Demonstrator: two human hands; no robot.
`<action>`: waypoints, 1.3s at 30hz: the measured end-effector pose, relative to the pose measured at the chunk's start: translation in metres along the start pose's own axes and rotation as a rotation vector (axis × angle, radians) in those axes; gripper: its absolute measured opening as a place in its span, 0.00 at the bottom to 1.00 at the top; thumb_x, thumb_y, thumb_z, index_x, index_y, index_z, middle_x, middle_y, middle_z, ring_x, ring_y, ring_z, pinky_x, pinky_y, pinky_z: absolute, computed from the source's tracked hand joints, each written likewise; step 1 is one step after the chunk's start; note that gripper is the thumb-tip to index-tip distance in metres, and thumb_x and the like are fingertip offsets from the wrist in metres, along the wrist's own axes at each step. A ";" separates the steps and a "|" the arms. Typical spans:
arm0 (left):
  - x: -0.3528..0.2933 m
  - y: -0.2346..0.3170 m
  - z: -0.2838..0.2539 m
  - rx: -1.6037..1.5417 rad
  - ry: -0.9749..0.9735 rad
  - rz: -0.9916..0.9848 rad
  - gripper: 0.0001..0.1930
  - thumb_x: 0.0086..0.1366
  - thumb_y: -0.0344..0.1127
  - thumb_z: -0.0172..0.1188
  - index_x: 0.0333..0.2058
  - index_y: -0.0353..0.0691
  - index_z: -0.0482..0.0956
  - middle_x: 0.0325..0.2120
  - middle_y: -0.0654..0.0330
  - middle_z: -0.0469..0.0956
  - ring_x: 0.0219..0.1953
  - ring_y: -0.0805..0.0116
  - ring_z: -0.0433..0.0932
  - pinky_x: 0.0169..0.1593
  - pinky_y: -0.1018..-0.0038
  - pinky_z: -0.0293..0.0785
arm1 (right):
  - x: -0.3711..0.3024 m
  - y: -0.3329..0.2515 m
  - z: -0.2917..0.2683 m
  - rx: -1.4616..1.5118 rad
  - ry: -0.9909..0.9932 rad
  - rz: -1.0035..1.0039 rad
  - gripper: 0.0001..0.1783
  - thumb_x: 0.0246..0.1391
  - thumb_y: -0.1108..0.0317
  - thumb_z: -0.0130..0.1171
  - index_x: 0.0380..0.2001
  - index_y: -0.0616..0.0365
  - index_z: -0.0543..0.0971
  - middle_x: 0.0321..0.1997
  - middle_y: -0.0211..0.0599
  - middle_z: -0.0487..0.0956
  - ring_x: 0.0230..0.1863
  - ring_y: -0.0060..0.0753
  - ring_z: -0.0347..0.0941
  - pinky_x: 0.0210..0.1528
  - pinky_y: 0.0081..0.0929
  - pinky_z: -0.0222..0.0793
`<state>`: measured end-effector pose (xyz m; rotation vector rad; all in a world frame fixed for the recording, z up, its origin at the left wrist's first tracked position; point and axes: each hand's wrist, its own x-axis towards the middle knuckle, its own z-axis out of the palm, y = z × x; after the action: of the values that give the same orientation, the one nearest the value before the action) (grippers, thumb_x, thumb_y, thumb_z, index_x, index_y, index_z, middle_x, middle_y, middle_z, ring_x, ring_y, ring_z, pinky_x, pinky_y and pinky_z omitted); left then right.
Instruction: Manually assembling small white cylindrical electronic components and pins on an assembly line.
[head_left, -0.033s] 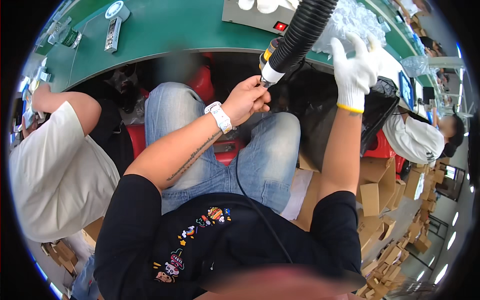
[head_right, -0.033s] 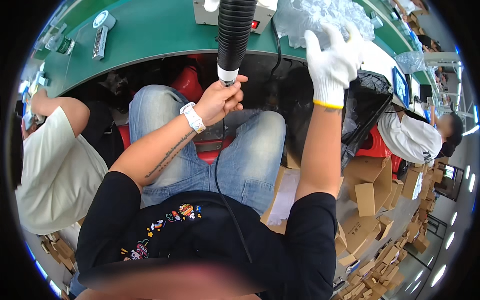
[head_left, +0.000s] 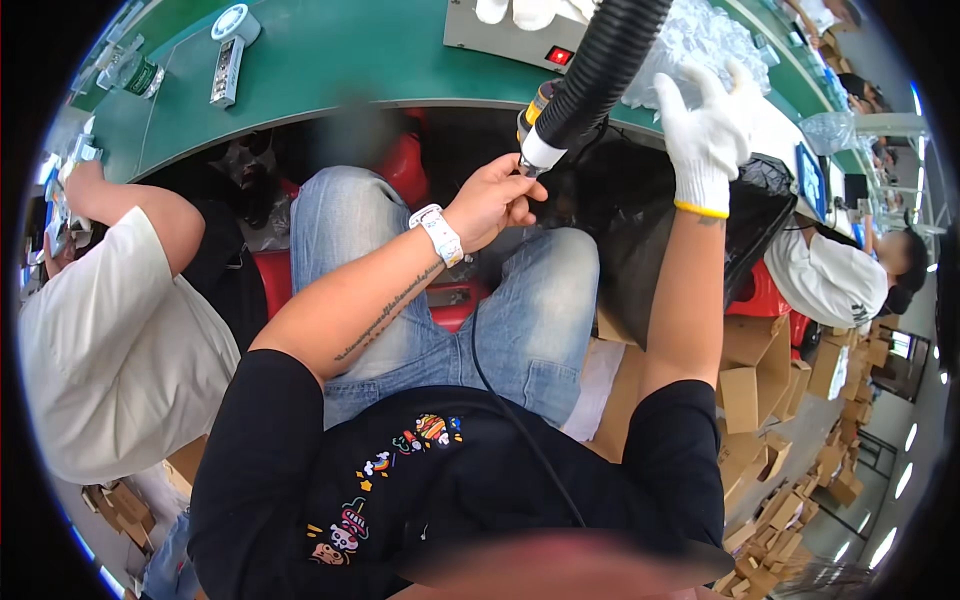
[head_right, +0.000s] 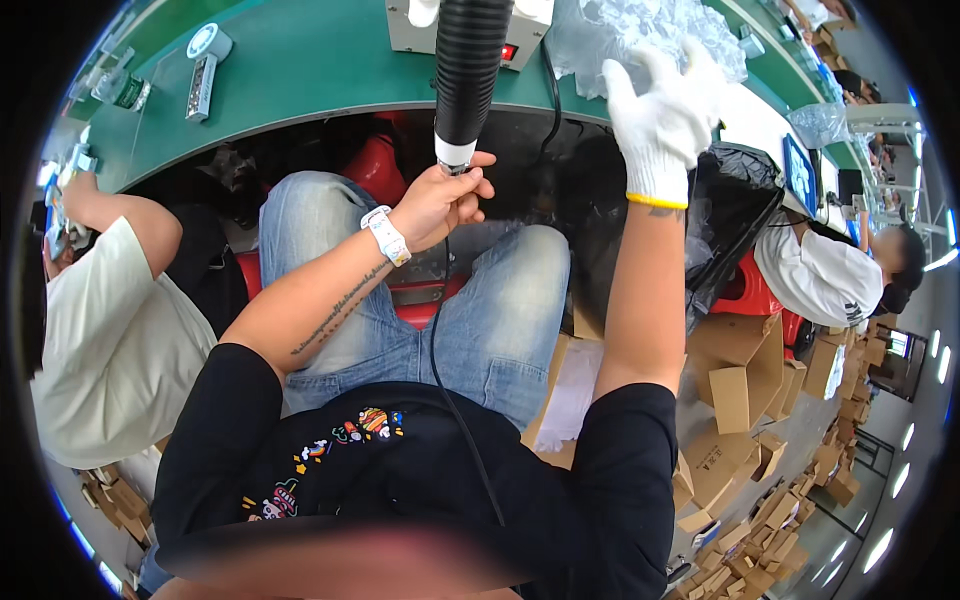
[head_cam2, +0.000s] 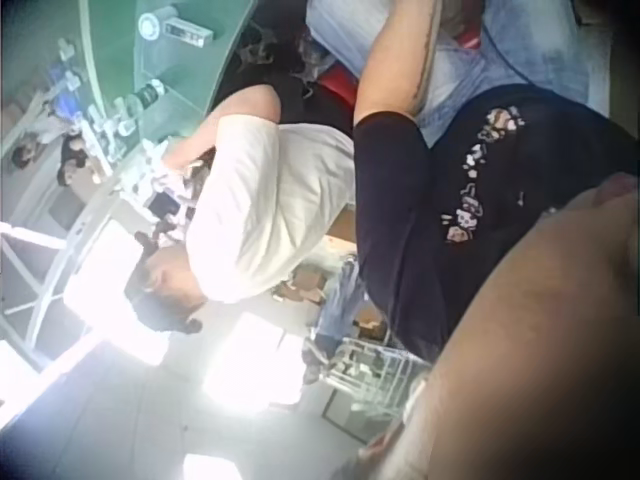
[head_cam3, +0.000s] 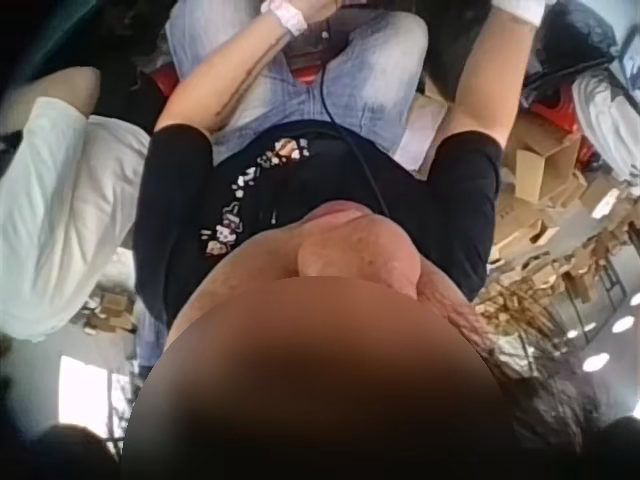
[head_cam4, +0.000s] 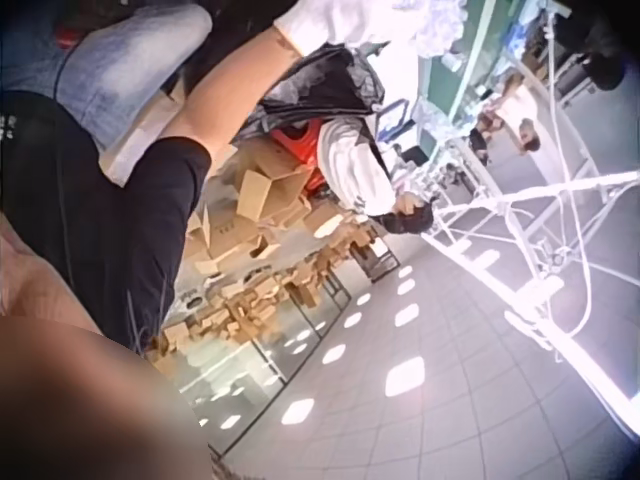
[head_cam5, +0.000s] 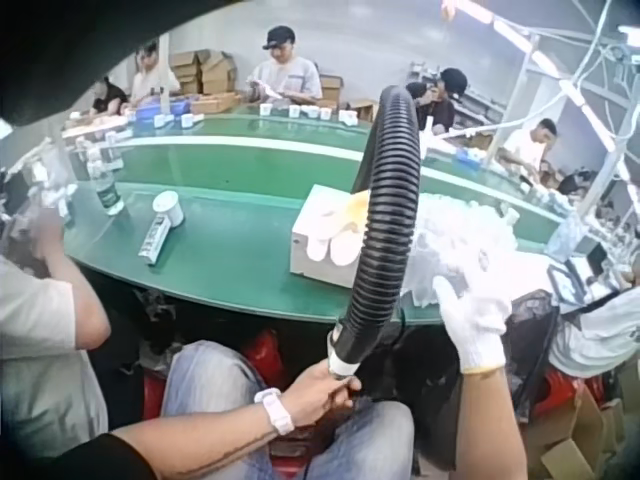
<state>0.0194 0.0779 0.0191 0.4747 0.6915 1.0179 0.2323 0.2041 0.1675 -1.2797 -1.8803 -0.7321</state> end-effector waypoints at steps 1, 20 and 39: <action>0.002 0.000 0.000 0.003 -0.003 0.008 0.13 0.77 0.37 0.52 0.56 0.42 0.71 0.33 0.67 0.79 0.25 0.80 0.72 0.38 0.74 0.76 | 0.004 0.001 0.005 0.013 -0.047 -0.031 0.17 0.44 0.57 0.76 0.38 0.48 0.88 0.57 0.45 0.78 0.60 0.50 0.72 0.59 0.42 0.71; -0.039 0.005 -0.025 -0.213 0.058 0.087 0.28 0.79 0.56 0.38 0.66 0.44 0.63 0.62 0.54 0.71 0.63 0.57 0.72 0.67 0.54 0.66 | -0.159 -0.166 -0.036 1.179 -0.435 0.576 0.30 0.50 0.71 0.69 0.57 0.62 0.73 0.50 0.50 0.82 0.47 0.45 0.83 0.54 0.36 0.77; -0.053 -0.014 -0.007 0.389 -0.032 0.615 0.25 0.70 0.34 0.63 0.62 0.39 0.66 0.59 0.56 0.73 0.62 0.67 0.71 0.66 0.66 0.66 | -0.202 -0.129 -0.023 1.432 -0.773 0.824 0.28 0.52 0.69 0.67 0.57 0.61 0.74 0.47 0.41 0.82 0.48 0.35 0.81 0.51 0.32 0.77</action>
<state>0.0051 0.0249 0.0209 1.0854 0.7340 1.4501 0.1640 0.0367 0.0083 -1.1023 -1.4488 1.4691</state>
